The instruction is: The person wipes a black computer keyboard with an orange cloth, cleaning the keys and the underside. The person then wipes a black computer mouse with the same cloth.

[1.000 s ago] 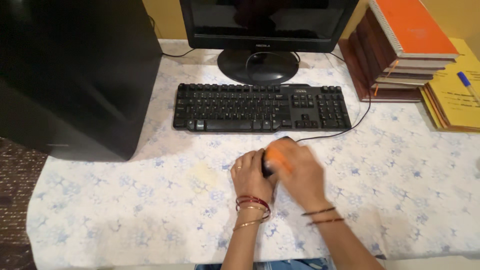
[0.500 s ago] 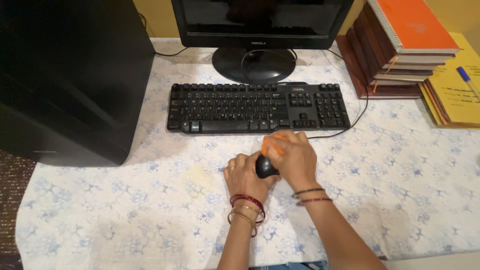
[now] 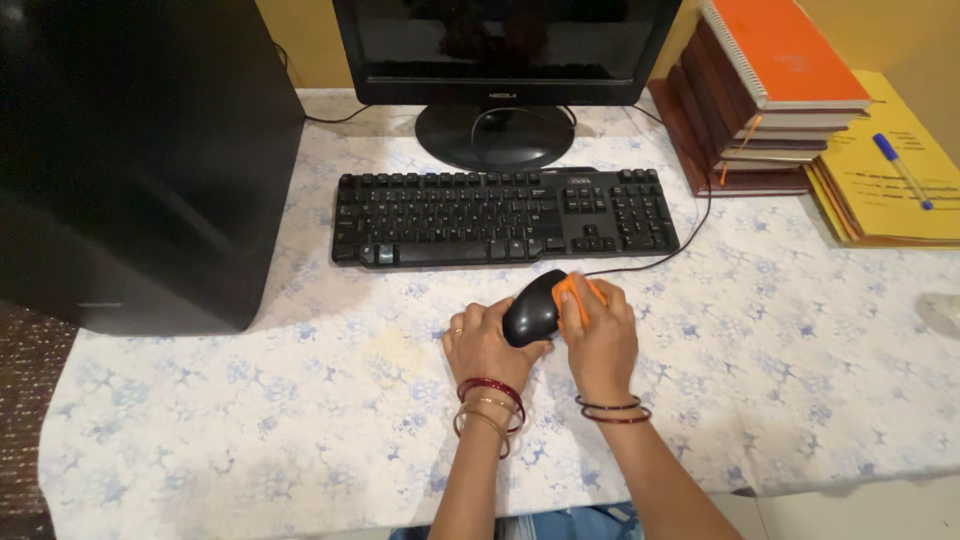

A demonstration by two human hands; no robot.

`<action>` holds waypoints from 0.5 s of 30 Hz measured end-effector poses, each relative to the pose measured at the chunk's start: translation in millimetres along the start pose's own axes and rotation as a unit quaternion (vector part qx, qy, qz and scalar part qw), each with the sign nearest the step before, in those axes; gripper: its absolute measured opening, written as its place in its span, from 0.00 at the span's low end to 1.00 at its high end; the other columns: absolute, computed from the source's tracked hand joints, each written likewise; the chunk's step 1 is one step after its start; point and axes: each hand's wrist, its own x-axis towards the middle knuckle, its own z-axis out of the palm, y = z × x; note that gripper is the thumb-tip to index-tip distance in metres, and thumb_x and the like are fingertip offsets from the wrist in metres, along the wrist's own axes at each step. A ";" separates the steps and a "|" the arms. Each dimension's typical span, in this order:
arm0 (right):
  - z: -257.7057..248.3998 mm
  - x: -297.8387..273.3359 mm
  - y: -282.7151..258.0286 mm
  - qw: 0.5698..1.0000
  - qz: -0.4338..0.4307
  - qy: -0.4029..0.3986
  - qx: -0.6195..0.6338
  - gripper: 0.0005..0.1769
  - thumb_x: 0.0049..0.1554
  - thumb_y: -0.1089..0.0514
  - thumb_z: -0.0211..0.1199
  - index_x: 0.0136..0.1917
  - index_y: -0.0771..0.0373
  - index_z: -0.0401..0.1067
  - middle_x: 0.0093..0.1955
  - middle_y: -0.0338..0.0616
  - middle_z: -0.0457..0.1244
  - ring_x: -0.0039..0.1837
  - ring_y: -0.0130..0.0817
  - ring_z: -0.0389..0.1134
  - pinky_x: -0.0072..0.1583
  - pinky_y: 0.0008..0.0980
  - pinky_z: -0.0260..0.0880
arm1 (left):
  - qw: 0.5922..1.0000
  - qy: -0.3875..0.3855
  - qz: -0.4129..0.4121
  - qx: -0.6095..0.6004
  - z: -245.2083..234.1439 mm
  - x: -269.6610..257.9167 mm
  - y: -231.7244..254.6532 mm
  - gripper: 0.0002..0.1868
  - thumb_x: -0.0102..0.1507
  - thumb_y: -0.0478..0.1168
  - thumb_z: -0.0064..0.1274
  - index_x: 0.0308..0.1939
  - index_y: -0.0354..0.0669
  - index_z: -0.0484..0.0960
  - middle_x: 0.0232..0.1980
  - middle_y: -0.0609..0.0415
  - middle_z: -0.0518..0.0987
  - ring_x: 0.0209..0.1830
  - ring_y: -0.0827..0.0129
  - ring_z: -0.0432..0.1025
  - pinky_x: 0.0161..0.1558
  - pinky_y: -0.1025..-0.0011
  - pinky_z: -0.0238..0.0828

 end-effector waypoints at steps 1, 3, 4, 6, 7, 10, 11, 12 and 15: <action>-2.4 -4.5 -2.1 1.000 -0.005 0.002 0.002 0.16 0.61 0.55 0.64 0.61 0.60 0.78 0.58 0.49 0.67 0.56 0.49 0.68 0.56 0.41 0.70 | 1.000 0.003 0.000 0.000 0.9 0.5 -0.4 0.36 0.38 0.51 0.78 0.50 0.55 0.85 0.45 0.58 0.76 0.54 0.59 0.67 0.60 0.59 0.57; -8.8 -16.4 -7.1 1.000 -0.017 0.000 0.004 0.17 0.60 0.56 0.65 0.61 0.62 0.78 0.58 0.50 0.66 0.56 0.49 0.69 0.56 0.41 0.70 | 1.000 0.007 0.000 0.000 3.7 -1.3 -2.7 0.35 0.39 0.50 0.77 0.50 0.55 0.85 0.45 0.57 0.76 0.53 0.58 0.67 0.61 0.59 0.57; -11.3 -20.5 -10.3 1.000 -0.025 -0.001 0.005 0.18 0.59 0.56 0.65 0.61 0.62 0.77 0.58 0.51 0.66 0.56 0.49 0.69 0.55 0.40 0.70 | 1.000 0.016 0.006 -0.003 5.2 -1.0 -3.8 0.35 0.39 0.49 0.76 0.50 0.55 0.85 0.45 0.57 0.76 0.54 0.58 0.67 0.61 0.59 0.57; -15.9 -28.8 -17.4 0.999 -0.035 -0.009 0.002 0.19 0.58 0.56 0.66 0.61 0.63 0.77 0.57 0.51 0.66 0.55 0.48 0.69 0.54 0.40 0.71 | 0.999 0.033 0.017 -0.009 9.0 -0.5 -6.9 0.34 0.40 0.49 0.75 0.51 0.55 0.84 0.45 0.57 0.76 0.54 0.58 0.67 0.60 0.59 0.58; -18.1 -33.9 -21.4 0.999 -0.036 -0.015 -0.001 0.18 0.57 0.56 0.66 0.61 0.63 0.77 0.56 0.50 0.66 0.54 0.48 0.69 0.54 0.40 0.71 | 0.999 0.037 0.022 -0.007 11.1 -0.6 -9.0 0.33 0.42 0.49 0.74 0.52 0.55 0.84 0.46 0.57 0.76 0.53 0.58 0.67 0.60 0.59 0.58; -23.2 -43.7 -30.9 0.997 -0.069 -0.023 -0.018 0.18 0.56 0.56 0.67 0.59 0.62 0.77 0.56 0.49 0.66 0.53 0.48 0.69 0.53 0.40 0.71 | 0.998 0.044 0.040 0.004 17.2 0.9 -16.1 0.31 0.46 0.48 0.71 0.53 0.55 0.83 0.47 0.57 0.77 0.53 0.57 0.68 0.60 0.58 0.58; -24.9 -45.2 -32.4 0.996 -0.084 -0.024 -0.025 0.18 0.56 0.56 0.67 0.59 0.62 0.77 0.55 0.48 0.66 0.52 0.49 0.69 0.53 0.40 0.71 | 0.998 0.043 0.046 0.013 19.1 1.5 -18.5 0.31 0.46 0.48 0.70 0.54 0.54 0.83 0.48 0.56 0.77 0.53 0.57 0.68 0.60 0.58 0.58; -26.8 -46.6 -33.0 0.995 -0.092 -0.038 -0.020 0.18 0.56 0.56 0.67 0.59 0.62 0.77 0.55 0.48 0.66 0.52 0.48 0.69 0.52 0.40 0.71 | 0.998 0.042 0.052 0.021 20.9 2.0 -21.3 0.31 0.47 0.47 0.69 0.54 0.54 0.82 0.48 0.56 0.76 0.53 0.57 0.68 0.60 0.58 0.58; -33.7 -51.0 -31.1 0.991 -0.095 -0.099 0.004 0.18 0.55 0.56 0.67 0.59 0.61 0.78 0.54 0.47 0.67 0.51 0.47 0.69 0.51 0.40 0.72 | 0.996 0.056 0.071 0.023 25.6 3.8 -27.9 0.25 0.54 0.47 0.67 0.55 0.56 0.83 0.49 0.57 0.77 0.55 0.58 0.69 0.60 0.57 0.59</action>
